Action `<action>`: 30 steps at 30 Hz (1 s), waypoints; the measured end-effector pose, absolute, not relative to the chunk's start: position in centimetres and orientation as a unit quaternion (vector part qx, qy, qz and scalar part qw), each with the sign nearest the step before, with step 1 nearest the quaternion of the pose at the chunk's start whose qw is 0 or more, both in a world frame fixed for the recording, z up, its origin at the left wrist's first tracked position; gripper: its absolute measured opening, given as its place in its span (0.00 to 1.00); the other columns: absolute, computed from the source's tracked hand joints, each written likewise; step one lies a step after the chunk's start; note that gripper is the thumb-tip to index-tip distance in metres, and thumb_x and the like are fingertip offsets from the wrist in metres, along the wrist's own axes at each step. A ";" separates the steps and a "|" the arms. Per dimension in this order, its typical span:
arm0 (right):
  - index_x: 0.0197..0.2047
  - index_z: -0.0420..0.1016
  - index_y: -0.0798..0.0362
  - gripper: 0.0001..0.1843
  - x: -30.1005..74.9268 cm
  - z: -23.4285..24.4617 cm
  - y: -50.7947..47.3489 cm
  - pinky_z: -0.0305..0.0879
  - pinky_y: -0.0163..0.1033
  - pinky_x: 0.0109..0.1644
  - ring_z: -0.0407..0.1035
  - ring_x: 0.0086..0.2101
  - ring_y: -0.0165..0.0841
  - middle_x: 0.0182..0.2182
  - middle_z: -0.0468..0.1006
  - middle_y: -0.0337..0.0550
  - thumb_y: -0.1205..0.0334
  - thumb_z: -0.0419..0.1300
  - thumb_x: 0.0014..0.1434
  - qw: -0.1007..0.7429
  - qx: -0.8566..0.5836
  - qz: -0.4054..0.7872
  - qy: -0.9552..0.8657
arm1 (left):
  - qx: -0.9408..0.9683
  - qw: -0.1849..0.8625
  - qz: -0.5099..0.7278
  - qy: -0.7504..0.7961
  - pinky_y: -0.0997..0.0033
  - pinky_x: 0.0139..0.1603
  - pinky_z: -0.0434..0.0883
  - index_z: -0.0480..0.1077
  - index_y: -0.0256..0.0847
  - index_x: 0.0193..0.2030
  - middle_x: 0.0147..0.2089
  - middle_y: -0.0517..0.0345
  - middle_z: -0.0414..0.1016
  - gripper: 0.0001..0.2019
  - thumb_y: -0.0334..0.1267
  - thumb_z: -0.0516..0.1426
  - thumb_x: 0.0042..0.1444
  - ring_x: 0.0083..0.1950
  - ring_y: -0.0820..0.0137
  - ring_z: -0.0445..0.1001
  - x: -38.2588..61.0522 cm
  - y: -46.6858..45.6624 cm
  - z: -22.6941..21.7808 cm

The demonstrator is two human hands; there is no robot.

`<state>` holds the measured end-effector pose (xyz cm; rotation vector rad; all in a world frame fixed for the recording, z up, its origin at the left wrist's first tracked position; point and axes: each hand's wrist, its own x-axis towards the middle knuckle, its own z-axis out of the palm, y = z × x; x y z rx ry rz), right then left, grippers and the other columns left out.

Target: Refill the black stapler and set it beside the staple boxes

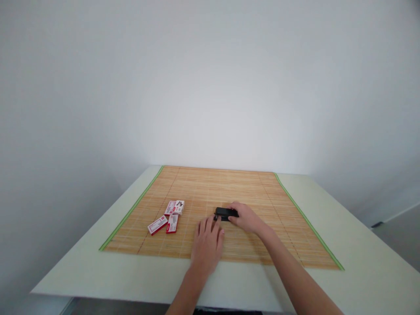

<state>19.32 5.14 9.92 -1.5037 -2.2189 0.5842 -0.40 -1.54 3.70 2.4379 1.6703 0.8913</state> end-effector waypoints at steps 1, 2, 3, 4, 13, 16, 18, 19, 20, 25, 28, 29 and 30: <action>0.51 0.80 0.50 0.16 18.9 9.9 5.3 0.63 0.37 0.50 0.72 0.45 0.36 0.44 0.81 0.43 0.66 0.64 0.58 0.190 -0.538 0.204 -0.795 | 0.792 0.017 0.280 0.542 0.43 0.71 0.57 0.63 0.48 0.69 0.70 0.51 0.64 0.22 0.44 0.46 0.72 0.69 0.54 0.60 -0.3 -1.7 3.7; 0.50 0.80 0.50 0.15 18.3 9.9 5.5 0.63 0.37 0.49 0.72 0.44 0.36 0.44 0.80 0.42 0.64 0.65 0.58 0.182 -0.539 0.193 -0.800 | 0.794 0.009 0.272 0.543 0.42 0.71 0.56 0.64 0.48 0.69 0.71 0.51 0.63 0.22 0.44 0.46 0.72 0.70 0.53 0.59 -0.2 -1.7 3.6; 0.49 0.80 0.51 0.14 17.6 9.9 5.7 0.62 0.37 0.49 0.72 0.44 0.36 0.43 0.80 0.43 0.61 0.67 0.58 0.178 -0.539 0.176 -0.804 | 0.796 0.004 0.265 0.544 0.41 0.72 0.56 0.65 0.48 0.68 0.71 0.52 0.63 0.22 0.44 0.47 0.71 0.70 0.53 0.59 -0.2 -1.8 3.6; 0.47 0.80 0.51 0.14 16.8 9.9 5.8 0.62 0.37 0.49 0.71 0.45 0.37 0.43 0.79 0.43 0.58 0.68 0.57 0.177 -0.540 0.152 -0.809 | 0.796 0.000 0.259 0.547 0.40 0.72 0.55 0.66 0.48 0.67 0.71 0.52 0.63 0.21 0.45 0.47 0.71 0.70 0.52 0.59 -0.2 -1.9 3.6; 0.42 0.79 0.49 0.09 18.6 11.9 4.4 0.58 0.39 0.44 0.67 0.39 0.36 0.34 0.75 0.41 0.57 0.64 0.59 0.307 -0.570 0.071 -0.759 | 0.775 -0.009 0.249 0.581 0.35 0.72 0.51 0.62 0.56 0.70 0.72 0.57 0.64 0.23 0.41 0.49 0.70 0.69 0.52 0.62 0.2 -2.0 4.0; 0.51 0.77 0.50 0.17 22.6 10.5 3.1 0.59 0.38 0.37 0.65 0.30 0.34 0.28 0.72 0.37 0.51 0.59 0.63 0.410 -0.598 0.148 -0.673 | 0.773 0.000 0.258 0.579 0.33 0.72 0.47 0.62 0.56 0.70 0.71 0.57 0.64 0.23 0.41 0.49 0.70 0.69 0.52 0.62 0.2 -2.0 4.1; 0.54 0.76 0.51 0.22 24.8 8.6 2.2 0.60 0.38 0.36 0.65 0.29 0.34 0.27 0.71 0.37 0.46 0.58 0.64 0.473 -0.615 0.182 -0.604 | 0.773 0.008 0.267 0.576 0.31 0.73 0.45 0.62 0.56 0.70 0.71 0.57 0.65 0.23 0.40 0.49 0.70 0.69 0.51 0.62 0.2 -1.9 4.1; 0.55 0.76 0.52 0.25 25.6 7.4 1.8 0.60 0.38 0.35 0.64 0.29 0.34 0.27 0.70 0.37 0.44 0.58 0.63 0.500 -0.623 0.194 -0.570 | 0.773 0.012 0.271 0.573 0.31 0.73 0.44 0.62 0.56 0.70 0.71 0.57 0.65 0.23 0.40 0.49 0.70 0.69 0.51 0.62 0.2 -2.0 4.1; 0.56 0.75 0.52 0.27 26.2 6.3 1.5 0.60 0.38 0.34 0.64 0.29 0.34 0.27 0.71 0.37 0.43 0.57 0.63 0.518 -0.628 0.211 -0.542 | 0.773 0.016 0.276 0.570 0.30 0.73 0.44 0.62 0.56 0.70 0.71 0.56 0.65 0.23 0.40 0.50 0.70 0.69 0.51 0.62 0.1 -2.0 4.1; 0.64 0.70 0.52 0.35 26.5 2.8 0.3 0.59 0.37 0.29 0.65 0.27 0.34 0.28 0.74 0.39 0.37 0.55 0.63 0.544 -0.633 0.283 -0.473 | 0.775 0.035 0.295 0.558 0.33 0.74 0.46 0.63 0.55 0.70 0.71 0.56 0.64 0.23 0.39 0.51 0.68 0.69 0.51 0.61 0.0 -1.9 3.8; 0.66 0.67 0.53 0.38 26.1 2.6 0.1 0.62 0.38 0.30 0.67 0.27 0.35 0.28 0.76 0.40 0.36 0.55 0.62 0.550 -0.628 0.280 -0.474 | 0.782 0.047 0.300 0.544 0.38 0.74 0.49 0.63 0.53 0.69 0.71 0.56 0.63 0.24 0.37 0.52 0.68 0.69 0.53 0.60 -0.2 -1.8 3.7; 0.67 0.67 0.53 0.38 26.1 2.7 0.1 0.63 0.39 0.31 0.67 0.27 0.35 0.28 0.76 0.40 0.36 0.55 0.62 0.550 -0.629 0.279 -0.474 | 0.784 0.049 0.302 0.541 0.39 0.74 0.50 0.64 0.52 0.68 0.71 0.56 0.64 0.23 0.37 0.51 0.67 0.69 0.54 0.60 -0.3 -1.8 3.8; 0.67 0.66 0.54 0.39 26.1 2.7 0.1 0.63 0.39 0.32 0.67 0.27 0.36 0.28 0.77 0.40 0.36 0.56 0.62 0.551 -0.629 0.278 -0.472 | 0.782 0.050 0.305 0.541 0.41 0.74 0.51 0.66 0.52 0.67 0.71 0.56 0.64 0.22 0.36 0.51 0.67 0.69 0.55 0.61 -0.6 -1.9 3.9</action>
